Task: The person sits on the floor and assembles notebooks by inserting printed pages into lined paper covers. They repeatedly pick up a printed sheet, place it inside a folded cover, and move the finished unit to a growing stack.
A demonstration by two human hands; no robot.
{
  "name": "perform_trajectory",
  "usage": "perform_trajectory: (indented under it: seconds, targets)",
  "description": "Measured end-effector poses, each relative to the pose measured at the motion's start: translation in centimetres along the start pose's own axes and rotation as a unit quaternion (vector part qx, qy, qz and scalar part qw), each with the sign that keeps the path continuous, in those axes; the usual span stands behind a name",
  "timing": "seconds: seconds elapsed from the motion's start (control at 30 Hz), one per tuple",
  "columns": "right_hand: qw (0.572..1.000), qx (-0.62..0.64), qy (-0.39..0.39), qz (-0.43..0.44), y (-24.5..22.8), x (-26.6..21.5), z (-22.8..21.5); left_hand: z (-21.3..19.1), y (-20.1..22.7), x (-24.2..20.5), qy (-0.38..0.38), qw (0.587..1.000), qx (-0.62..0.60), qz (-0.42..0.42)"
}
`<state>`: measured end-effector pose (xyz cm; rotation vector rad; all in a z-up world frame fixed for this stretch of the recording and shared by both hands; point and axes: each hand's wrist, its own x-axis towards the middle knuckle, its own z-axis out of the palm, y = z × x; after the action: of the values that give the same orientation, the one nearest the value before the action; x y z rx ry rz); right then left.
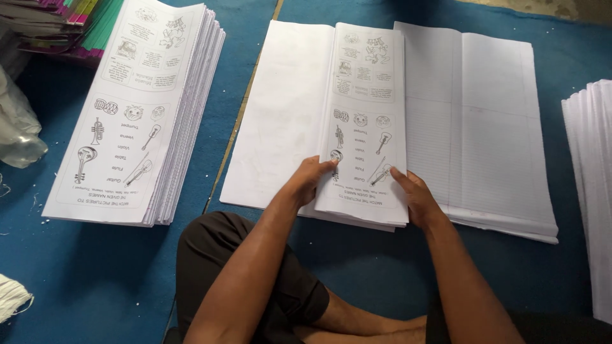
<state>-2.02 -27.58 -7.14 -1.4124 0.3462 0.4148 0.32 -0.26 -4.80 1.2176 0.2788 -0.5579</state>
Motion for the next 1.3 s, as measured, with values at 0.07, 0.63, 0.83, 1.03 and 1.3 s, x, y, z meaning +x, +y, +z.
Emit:
perform_trajectory:
  seconds: [0.07, 0.63, 0.83, 1.03, 1.3]
  targets:
    - [1.0, 0.017, -0.013, -0.01, 0.4, 0.4, -0.5, -0.3, 0.8, -0.1, 0.004, 1.0, 0.008, 0.003]
    - [0.999, -0.014, 0.019, -0.028, -0.7, -0.9, 1.9, -8.5, 4.4, -1.2, 0.005, 0.998, -0.049, 0.046]
    - [0.999, 0.009, -0.015, -0.033, -0.9, -0.1, 3.3, -7.1, 3.0, -0.8, -0.04, 0.988, -0.145, 0.044]
    - [0.996, 0.024, 0.01, 0.08, -4.7, -1.1, 6.6, -6.0, 0.2, 0.8, -0.017, 0.992, -0.122, 0.032]
    - [0.976, -0.196, 0.056, 0.076, -4.5, -0.3, 6.9, -5.0, -3.3, 2.8, 0.08, 0.993, 0.019, 0.081]
